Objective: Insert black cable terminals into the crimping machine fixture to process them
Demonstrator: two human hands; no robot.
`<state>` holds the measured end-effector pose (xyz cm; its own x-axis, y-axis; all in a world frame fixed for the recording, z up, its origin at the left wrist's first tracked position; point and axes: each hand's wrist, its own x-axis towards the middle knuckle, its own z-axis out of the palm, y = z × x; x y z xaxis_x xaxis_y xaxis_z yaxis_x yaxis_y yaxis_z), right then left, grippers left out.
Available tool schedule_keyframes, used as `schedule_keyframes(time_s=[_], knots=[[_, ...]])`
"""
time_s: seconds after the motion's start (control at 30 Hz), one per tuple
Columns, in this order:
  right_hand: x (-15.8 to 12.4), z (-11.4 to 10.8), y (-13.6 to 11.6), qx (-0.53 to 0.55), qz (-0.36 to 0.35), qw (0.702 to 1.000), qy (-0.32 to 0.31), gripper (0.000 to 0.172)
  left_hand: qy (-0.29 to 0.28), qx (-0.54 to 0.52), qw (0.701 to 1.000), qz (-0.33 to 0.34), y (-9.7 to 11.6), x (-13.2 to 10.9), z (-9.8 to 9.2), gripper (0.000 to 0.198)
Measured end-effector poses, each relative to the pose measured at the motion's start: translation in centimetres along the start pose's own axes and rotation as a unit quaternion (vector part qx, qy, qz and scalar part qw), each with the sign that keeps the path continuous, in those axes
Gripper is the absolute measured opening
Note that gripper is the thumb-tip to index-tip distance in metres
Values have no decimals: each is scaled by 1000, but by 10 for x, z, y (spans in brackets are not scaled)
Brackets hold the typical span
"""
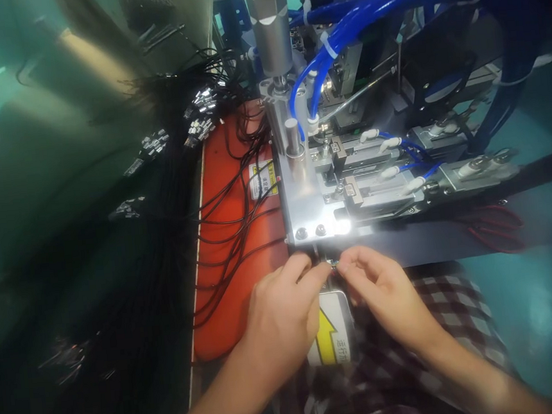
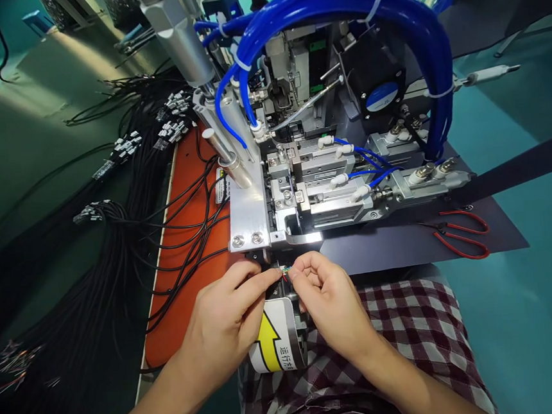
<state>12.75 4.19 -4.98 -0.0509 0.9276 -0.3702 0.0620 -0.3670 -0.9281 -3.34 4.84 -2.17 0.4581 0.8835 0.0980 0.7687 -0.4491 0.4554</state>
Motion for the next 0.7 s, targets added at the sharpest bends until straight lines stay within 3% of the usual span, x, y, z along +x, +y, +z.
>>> schedule_keyframes(time_s=[0.27, 0.47, 0.7], knots=[[-1, -3, 4, -127, -98, 987, 28, 20, -11, 16, 1000, 2, 0, 1, -1, 37], [3, -9, 1, -27, -1, 1000, -14, 24, -4, 2, 1000, 3, -1, 1, 1, 36], [8, -2, -3, -23, 8, 1000, 4, 23, 9, 0, 1000, 8, -2, 0, 1, 37]])
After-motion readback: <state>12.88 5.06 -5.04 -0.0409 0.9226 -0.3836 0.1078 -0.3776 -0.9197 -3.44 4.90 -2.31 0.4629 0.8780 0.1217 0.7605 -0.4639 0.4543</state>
